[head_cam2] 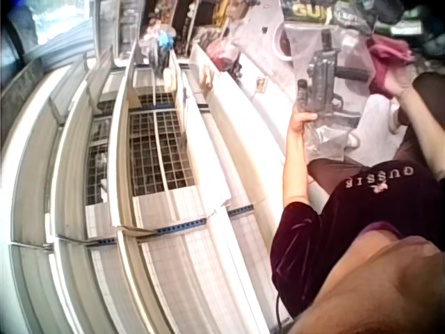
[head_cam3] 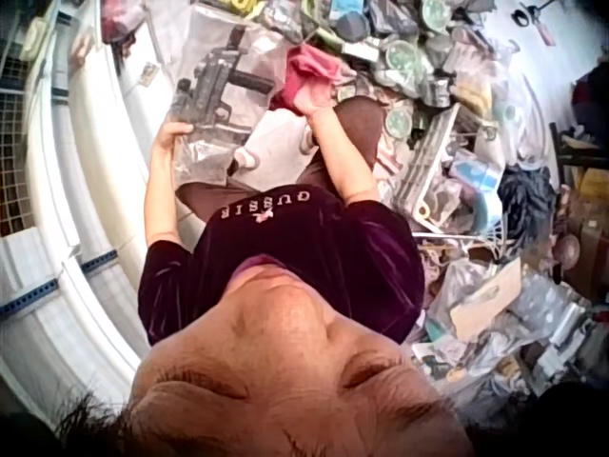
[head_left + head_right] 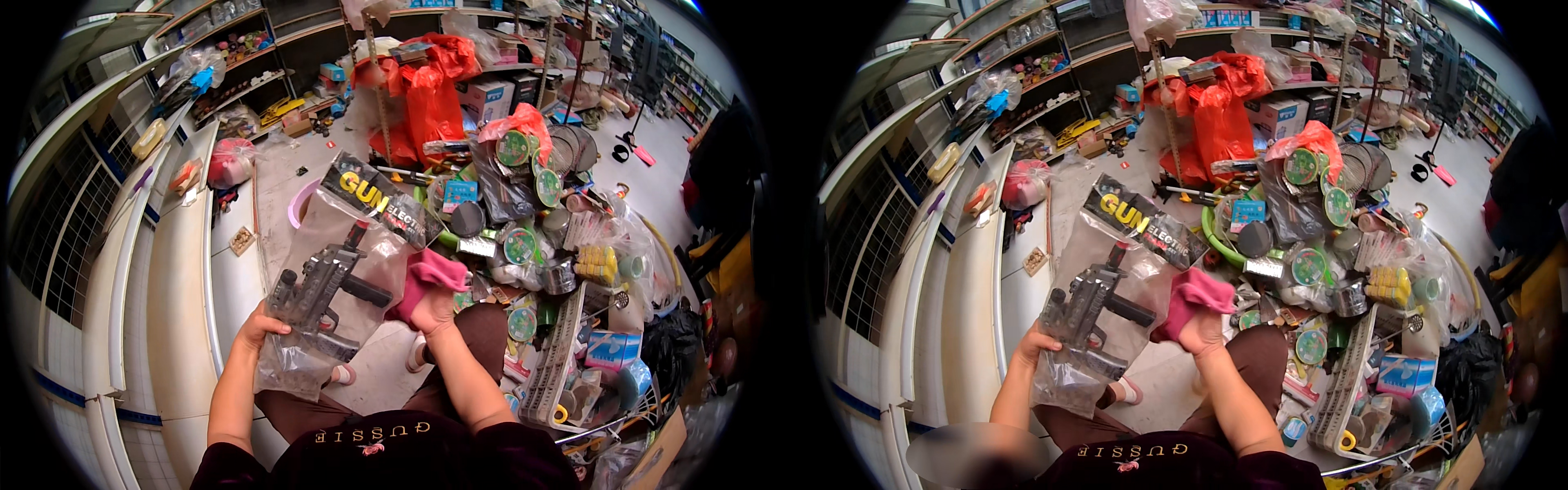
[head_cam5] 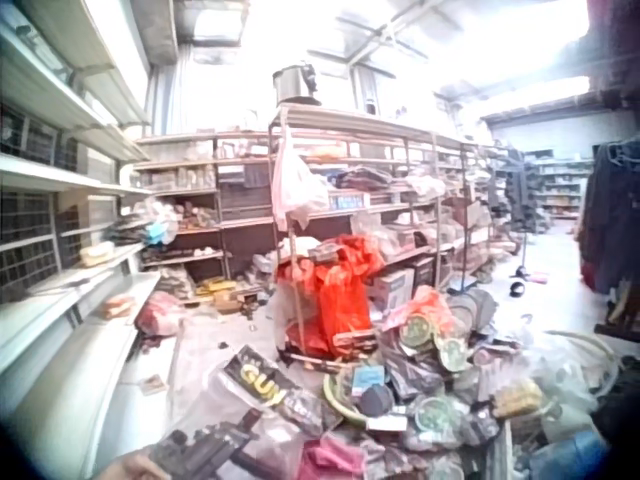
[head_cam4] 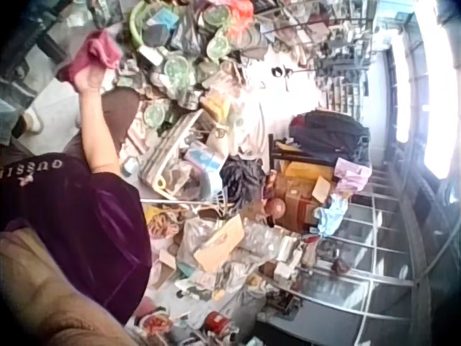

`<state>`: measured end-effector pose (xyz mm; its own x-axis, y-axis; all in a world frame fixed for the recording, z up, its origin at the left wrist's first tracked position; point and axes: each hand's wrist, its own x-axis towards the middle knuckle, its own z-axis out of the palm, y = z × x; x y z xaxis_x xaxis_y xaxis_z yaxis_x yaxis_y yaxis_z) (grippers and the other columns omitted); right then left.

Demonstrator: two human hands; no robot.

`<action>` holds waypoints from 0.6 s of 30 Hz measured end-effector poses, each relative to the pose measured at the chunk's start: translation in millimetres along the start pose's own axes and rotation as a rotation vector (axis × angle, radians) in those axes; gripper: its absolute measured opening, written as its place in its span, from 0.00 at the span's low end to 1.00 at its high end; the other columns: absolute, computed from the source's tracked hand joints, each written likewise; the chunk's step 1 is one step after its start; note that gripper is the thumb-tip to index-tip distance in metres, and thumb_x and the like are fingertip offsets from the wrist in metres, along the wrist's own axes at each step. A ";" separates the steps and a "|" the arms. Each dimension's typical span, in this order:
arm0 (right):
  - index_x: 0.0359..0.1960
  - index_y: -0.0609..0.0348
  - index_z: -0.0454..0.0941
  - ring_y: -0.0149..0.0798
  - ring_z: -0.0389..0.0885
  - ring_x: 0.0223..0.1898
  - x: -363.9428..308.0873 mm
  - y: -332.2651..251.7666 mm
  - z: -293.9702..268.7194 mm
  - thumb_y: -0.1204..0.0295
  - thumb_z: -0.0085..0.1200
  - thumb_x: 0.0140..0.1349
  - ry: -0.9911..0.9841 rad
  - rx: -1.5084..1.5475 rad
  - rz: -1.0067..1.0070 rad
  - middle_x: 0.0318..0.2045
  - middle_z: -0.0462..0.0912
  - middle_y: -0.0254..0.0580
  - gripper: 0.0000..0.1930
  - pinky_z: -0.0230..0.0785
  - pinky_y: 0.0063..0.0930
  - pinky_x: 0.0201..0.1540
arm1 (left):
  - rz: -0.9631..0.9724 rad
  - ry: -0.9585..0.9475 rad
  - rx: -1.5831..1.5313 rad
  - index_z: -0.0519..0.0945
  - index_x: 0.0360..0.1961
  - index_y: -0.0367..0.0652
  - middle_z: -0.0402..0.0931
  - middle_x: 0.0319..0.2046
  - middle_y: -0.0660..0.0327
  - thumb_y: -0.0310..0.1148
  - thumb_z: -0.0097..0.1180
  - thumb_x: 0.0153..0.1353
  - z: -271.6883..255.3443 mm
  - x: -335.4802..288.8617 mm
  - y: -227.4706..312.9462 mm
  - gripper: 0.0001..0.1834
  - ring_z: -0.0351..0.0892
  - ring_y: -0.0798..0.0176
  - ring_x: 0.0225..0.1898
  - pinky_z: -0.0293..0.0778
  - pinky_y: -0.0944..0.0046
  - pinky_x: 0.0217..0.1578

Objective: The person cleans a toy gun and its packaging with a cloth before placing the items back on a shelf.

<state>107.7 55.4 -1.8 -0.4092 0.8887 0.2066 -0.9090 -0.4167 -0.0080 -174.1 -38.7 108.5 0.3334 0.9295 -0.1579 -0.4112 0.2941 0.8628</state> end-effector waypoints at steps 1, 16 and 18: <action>0.52 0.51 0.71 0.40 0.70 0.54 0.2 4.2 7.2 0.52 0.64 0.47 -0.065 -0.025 0.003 0.51 0.74 0.32 0.31 0.57 0.43 0.62 | -0.005 0.070 0.123 0.66 0.55 0.32 0.73 0.50 0.48 0.18 0.56 0.27 -4.4 2.6 -2.7 0.43 0.75 0.48 0.50 0.65 0.53 0.57; 0.52 0.60 0.68 0.38 0.74 0.42 -15.2 -86.6 73.4 0.50 0.50 0.60 0.147 -0.409 -0.506 0.41 0.75 0.41 0.28 0.69 0.34 0.48 | -0.179 0.258 0.153 0.67 0.55 0.32 0.77 0.44 0.54 0.19 0.55 0.30 -30.5 1.0 -4.7 0.40 0.78 0.58 0.43 0.70 0.64 0.50; 0.60 0.60 0.61 0.45 0.69 0.53 -45.4 -112.8 92.5 0.40 0.45 0.57 -0.084 -0.417 -0.408 0.53 0.70 0.46 0.39 0.63 0.42 0.57 | -0.181 0.253 0.202 0.66 0.56 0.32 0.77 0.44 0.52 0.18 0.54 0.30 -19.6 5.7 4.7 0.41 0.78 0.56 0.43 0.71 0.61 0.49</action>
<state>236.2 44.3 80.2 -0.0275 0.9363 0.3502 -0.9530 0.0811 -0.2918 -190.7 -27.6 102.3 0.1549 0.8997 -0.4082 -0.1802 0.4320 0.8837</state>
